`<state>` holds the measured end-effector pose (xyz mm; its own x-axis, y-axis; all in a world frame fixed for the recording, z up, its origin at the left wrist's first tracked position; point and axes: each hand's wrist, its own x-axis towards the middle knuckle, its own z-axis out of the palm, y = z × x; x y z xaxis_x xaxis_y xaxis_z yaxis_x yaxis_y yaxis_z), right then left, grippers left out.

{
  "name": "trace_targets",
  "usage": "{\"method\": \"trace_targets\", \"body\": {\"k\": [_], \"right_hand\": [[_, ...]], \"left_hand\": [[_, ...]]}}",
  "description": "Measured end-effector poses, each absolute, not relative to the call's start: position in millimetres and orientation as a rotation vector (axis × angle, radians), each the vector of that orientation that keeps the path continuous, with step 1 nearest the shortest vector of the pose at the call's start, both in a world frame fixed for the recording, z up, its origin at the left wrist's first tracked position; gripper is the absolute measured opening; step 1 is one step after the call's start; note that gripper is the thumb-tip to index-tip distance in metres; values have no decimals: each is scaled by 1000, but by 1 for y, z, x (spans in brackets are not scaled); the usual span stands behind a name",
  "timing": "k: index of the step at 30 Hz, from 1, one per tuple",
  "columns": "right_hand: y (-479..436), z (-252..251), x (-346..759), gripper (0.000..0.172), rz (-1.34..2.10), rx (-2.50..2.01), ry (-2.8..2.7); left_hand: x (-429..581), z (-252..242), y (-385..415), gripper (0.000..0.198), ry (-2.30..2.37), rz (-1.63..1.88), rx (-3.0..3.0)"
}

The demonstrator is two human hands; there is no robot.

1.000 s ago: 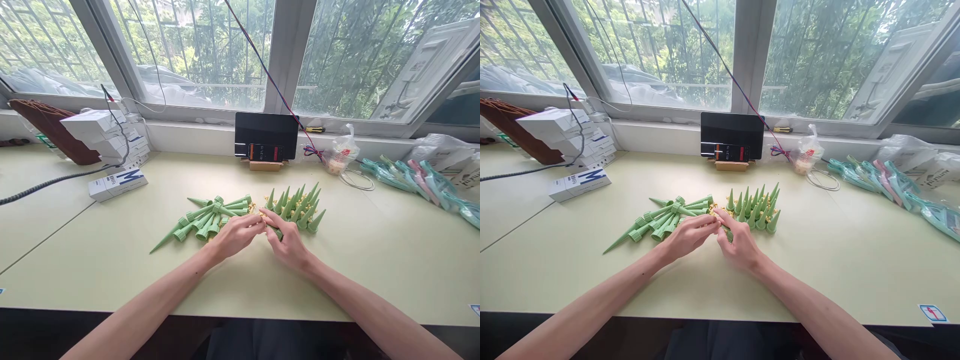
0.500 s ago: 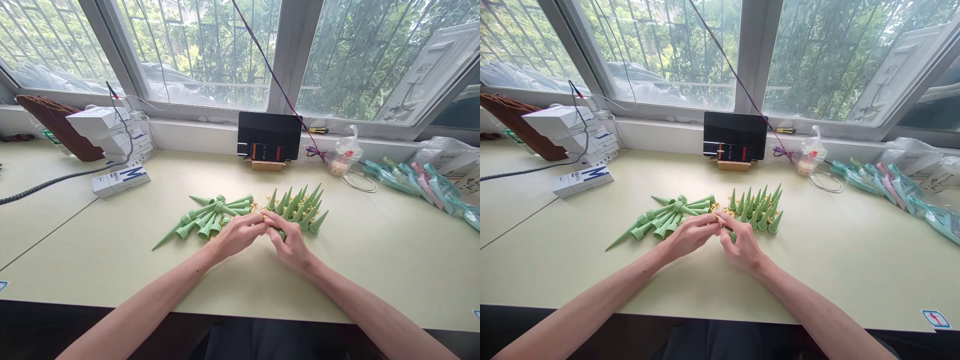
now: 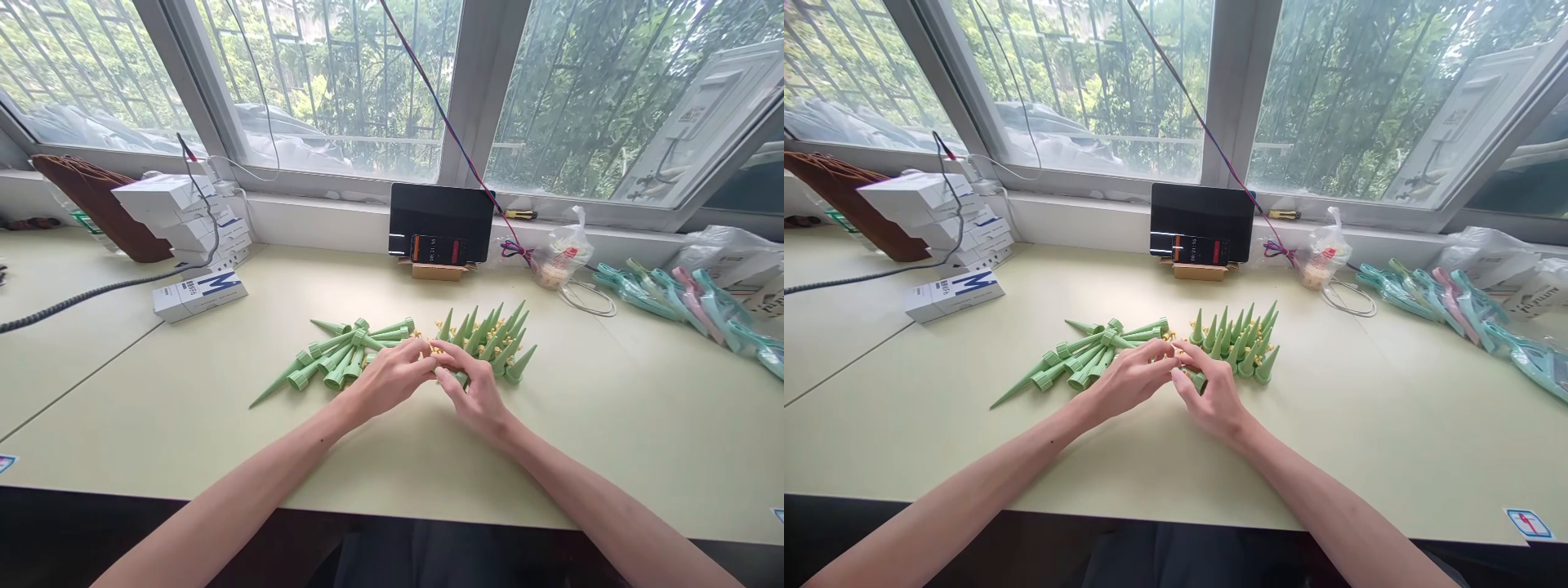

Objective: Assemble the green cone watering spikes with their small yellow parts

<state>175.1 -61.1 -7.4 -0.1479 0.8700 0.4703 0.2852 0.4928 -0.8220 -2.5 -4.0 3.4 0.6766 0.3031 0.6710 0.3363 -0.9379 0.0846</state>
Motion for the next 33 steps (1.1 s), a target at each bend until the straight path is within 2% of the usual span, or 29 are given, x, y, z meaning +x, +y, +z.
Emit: {"method": "trace_targets", "body": {"k": [8, 12, 15, 21, 33], "right_hand": [[-60, -7, 175, 36, 759, -1084, -1545], [-60, -9, 173, 40, 731, -1123, -1450], [-59, -9, 170, 42, 743, -1137, -1347], [-57, -9, 169, 32, 749, -1086, -1274], [-60, -10, 168, 45, 654, -1169, -1497]], "left_hand": [[-4, -4, -3, 13, -748, -1219, -2980], [-3, -8, -1, 9, -881, -1413, -3016], [-1, -8, -2, 13, -990, -1581, -3030], [2, -2, -7, 21, -1269, -1810, -2988], [3, -5, -10, 25, -1520, -1747, -3091]]}}
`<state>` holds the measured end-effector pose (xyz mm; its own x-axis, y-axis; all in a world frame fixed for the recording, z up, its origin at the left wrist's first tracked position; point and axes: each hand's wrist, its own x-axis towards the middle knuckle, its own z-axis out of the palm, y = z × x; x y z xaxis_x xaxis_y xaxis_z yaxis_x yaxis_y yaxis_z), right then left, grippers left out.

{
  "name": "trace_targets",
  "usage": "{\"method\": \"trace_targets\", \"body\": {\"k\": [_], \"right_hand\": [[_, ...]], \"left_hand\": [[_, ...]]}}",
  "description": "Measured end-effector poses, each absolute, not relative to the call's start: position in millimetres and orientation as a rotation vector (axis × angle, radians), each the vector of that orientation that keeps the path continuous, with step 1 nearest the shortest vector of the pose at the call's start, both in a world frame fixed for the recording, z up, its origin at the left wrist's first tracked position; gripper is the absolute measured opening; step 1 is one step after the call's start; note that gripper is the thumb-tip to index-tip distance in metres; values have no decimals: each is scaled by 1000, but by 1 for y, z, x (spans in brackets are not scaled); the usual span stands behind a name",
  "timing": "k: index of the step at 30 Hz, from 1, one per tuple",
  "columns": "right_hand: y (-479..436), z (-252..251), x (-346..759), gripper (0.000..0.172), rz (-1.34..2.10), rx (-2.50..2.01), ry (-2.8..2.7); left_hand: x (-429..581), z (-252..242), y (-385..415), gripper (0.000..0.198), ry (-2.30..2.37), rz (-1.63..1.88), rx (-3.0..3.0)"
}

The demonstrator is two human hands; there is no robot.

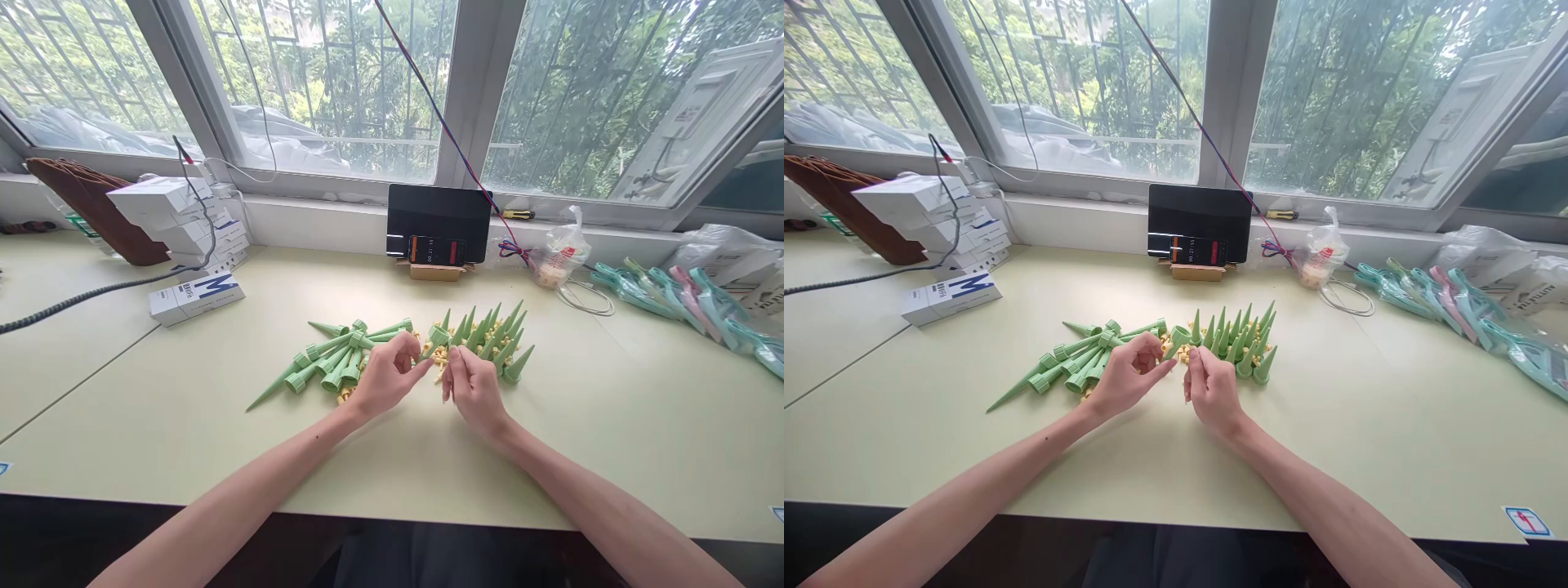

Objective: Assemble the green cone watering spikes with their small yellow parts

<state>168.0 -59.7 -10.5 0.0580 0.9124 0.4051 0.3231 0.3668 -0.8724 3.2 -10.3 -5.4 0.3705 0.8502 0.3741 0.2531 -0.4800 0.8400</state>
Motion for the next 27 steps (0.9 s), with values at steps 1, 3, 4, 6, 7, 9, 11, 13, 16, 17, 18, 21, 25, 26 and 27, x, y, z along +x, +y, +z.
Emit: {"method": "trace_targets", "body": {"k": [1, 3, 4, 6, 7, 9, 11, 13, 16, 17, 18, 21, 25, 26, 27], "right_hand": [[-59, -11, 168, 45, 665, -1166, -1494], [-58, -12, 168, 43, 684, -1166, -1488], [-58, -12, 168, 42, 693, -1169, -1485], [-58, -11, 168, 37, 720, -1176, -1477], [-58, -11, 168, 34, 740, -1179, -1467], [-58, -9, 168, 29, 778, -1184, -1453], [-59, -7, 168, 29, 785, -1189, -1466], [-60, -6, 168, 31, 773, -1193, -1501], [-59, -4, 168, 29, 744, -1209, -1546], [-59, -4, 168, 28, 732, -1214, -1555], [-59, -4, 168, 26, 720, -1217, -1560], [-58, -4, 167, 25, 706, -1214, -1561], [-58, -6, 168, 28, 714, -1197, -1550], [-58, -7, 169, 28, 712, -1196, -1549], [-57, -7, 169, 29, 710, -1196, -1547]], "left_hand": [[3, -5, -10, 26, 957, 1092, 1930], [3, -4, -10, 28, 961, 1087, 1910], [3, -3, -10, 29, 962, 1086, 1898], [4, -2, -10, 30, 965, 1087, 1875], [4, -2, -11, 30, 966, 1087, 1867], [4, -1, -11, 29, 968, 1087, 1862], [5, -1, -11, 29, 975, 1090, 1874], [5, -1, -12, 30, 992, 1087, 1888], [5, -1, -12, 34, 1018, 1068, 1904], [5, -2, -12, 36, 1023, 1061, 1912], [5, -2, -12, 37, 1025, 1055, 1924], [5, -3, -12, 41, 1027, 1037, 1973], [5, -5, -13, 51, 989, 998, 2005], [5, -5, -13, 52, 969, 988, 2005], [5, -5, -13, 54, 945, 976, 2003]]}}
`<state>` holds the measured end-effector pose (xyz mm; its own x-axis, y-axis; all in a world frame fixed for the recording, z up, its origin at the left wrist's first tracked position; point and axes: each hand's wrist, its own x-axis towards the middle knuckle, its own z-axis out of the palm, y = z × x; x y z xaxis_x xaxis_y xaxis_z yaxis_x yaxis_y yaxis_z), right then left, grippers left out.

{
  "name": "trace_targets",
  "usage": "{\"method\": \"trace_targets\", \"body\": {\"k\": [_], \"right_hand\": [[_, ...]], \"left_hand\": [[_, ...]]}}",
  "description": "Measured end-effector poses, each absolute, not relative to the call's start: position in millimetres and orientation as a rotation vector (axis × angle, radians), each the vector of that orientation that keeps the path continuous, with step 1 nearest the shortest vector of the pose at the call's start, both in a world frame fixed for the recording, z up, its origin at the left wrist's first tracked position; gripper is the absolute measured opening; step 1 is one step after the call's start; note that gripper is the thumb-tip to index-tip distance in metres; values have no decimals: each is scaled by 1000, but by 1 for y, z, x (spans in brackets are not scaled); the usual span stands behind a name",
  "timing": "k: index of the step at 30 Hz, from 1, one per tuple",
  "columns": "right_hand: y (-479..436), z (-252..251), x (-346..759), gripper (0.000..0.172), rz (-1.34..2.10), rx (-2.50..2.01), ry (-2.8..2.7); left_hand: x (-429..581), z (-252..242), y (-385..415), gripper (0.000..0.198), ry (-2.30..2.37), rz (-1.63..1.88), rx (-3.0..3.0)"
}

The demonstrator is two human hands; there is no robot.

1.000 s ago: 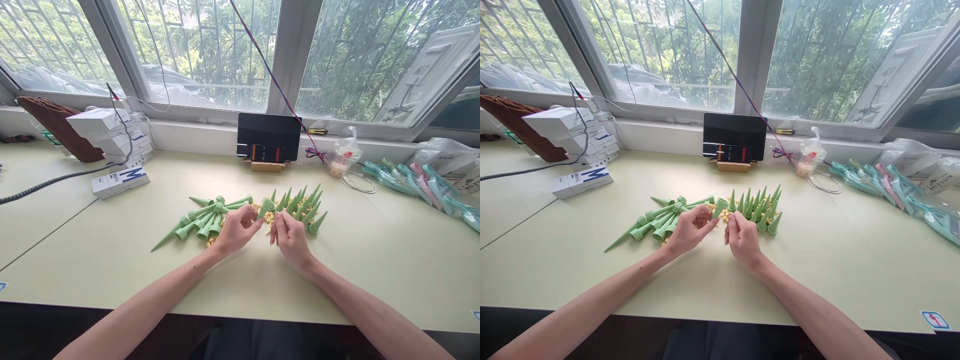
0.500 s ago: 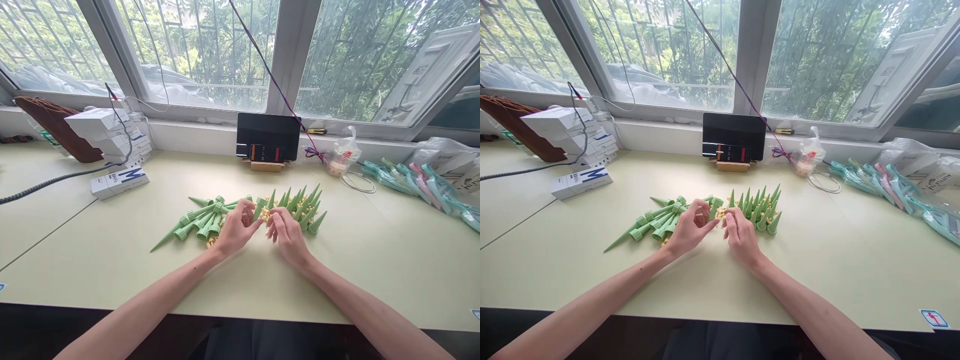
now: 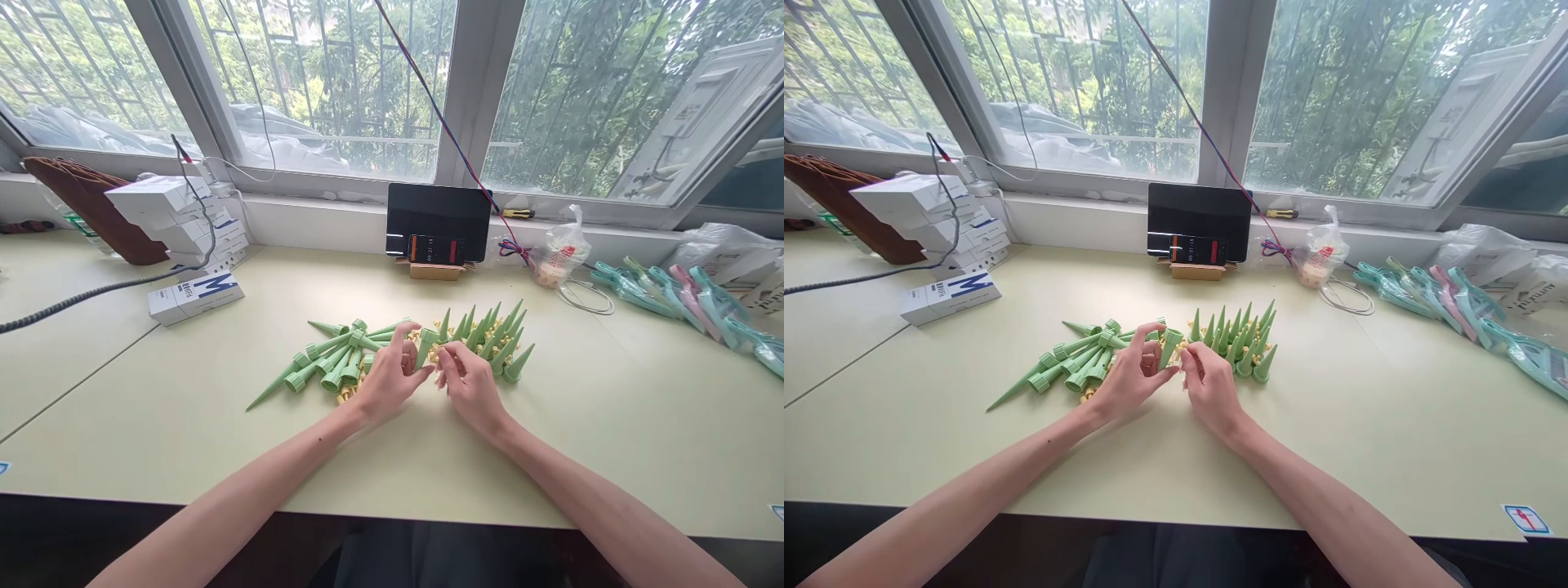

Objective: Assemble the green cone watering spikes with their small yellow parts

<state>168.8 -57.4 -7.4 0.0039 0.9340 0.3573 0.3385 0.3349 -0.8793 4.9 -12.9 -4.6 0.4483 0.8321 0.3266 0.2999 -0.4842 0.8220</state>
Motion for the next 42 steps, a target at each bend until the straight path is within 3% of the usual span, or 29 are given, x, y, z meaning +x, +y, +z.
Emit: {"method": "trace_targets", "body": {"k": [22, 42], "right_hand": [[-54, -10, 171, 38, 670, -1280, -1565], [-51, -5, 173, 44, 1560, -963, -1029]], "left_hand": [[2, -2, -9, 51, 630, 772, 1610], [1, -8, -9, 49, 689, 901, 1870]]}}
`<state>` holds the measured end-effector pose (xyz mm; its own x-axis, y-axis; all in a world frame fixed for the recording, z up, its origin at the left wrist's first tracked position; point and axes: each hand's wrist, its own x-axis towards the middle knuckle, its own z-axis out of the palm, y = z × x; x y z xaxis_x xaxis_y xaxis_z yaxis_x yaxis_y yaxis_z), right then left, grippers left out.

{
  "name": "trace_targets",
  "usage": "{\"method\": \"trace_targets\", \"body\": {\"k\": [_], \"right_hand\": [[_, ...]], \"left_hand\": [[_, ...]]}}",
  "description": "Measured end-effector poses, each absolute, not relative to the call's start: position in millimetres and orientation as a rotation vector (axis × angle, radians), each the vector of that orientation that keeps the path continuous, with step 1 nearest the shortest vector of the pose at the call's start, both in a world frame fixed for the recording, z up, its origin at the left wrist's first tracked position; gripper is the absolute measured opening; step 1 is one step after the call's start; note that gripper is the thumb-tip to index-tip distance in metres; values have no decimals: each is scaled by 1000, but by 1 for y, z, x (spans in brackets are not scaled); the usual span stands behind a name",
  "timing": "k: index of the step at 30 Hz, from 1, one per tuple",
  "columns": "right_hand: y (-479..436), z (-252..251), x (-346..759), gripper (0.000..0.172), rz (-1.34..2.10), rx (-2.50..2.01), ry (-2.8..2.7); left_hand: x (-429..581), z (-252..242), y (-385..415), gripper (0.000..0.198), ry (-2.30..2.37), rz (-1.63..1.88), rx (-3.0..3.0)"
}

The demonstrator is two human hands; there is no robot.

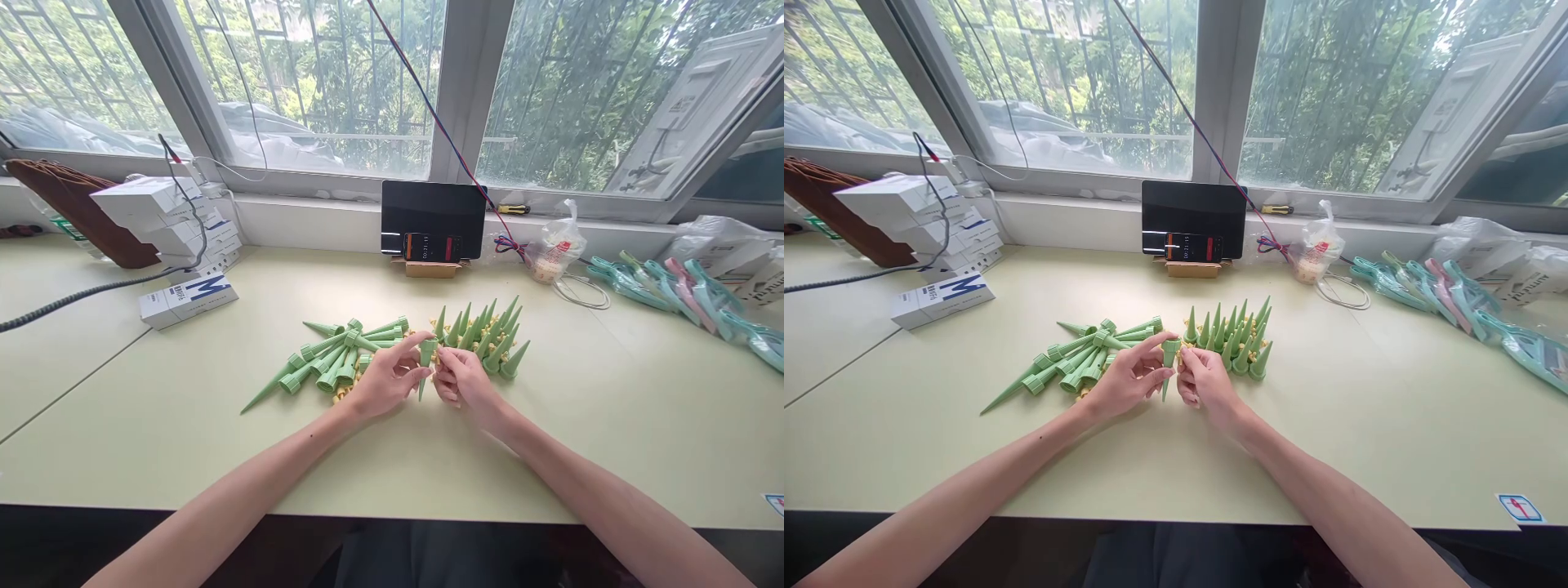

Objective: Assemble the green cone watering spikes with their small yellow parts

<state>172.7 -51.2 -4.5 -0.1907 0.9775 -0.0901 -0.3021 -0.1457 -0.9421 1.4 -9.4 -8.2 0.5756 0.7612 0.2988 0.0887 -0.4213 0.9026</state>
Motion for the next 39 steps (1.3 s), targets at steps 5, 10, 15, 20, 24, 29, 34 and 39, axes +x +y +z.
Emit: {"method": "trace_targets", "body": {"k": [5, 10, 15, 20, 24, 29, 34, 39], "right_hand": [[-49, -4, 177, 42, 1759, -881, -919], [-49, -4, 175, 47, 1745, -853, -934], [-50, -8, 170, 51, 1631, -899, -971], [-51, -14, 167, 48, 1508, -918, -1036], [-51, -16, 166, 44, 1397, -944, -1137], [-51, -19, 168, 40, 1186, -1035, -1293], [-52, -20, 171, 37, 962, -1139, -1460], [-53, -19, 171, 35, 833, -1197, -1537]], "left_hand": [[0, -9, -8, 46, 689, 953, 2034], [0, -9, -8, 44, 717, 980, 2046], [2, -10, -10, 49, 711, 940, 1862], [5, -11, -11, 52, 695, 914, 1681], [7, -6, -14, 58, 674, 890, 1541], [7, 2, -18, 66, 681, 849, 1436], [6, 2, -16, 70, 683, 801, 1354], [5, 1, -14, 69, 684, 776, 1332]]}}
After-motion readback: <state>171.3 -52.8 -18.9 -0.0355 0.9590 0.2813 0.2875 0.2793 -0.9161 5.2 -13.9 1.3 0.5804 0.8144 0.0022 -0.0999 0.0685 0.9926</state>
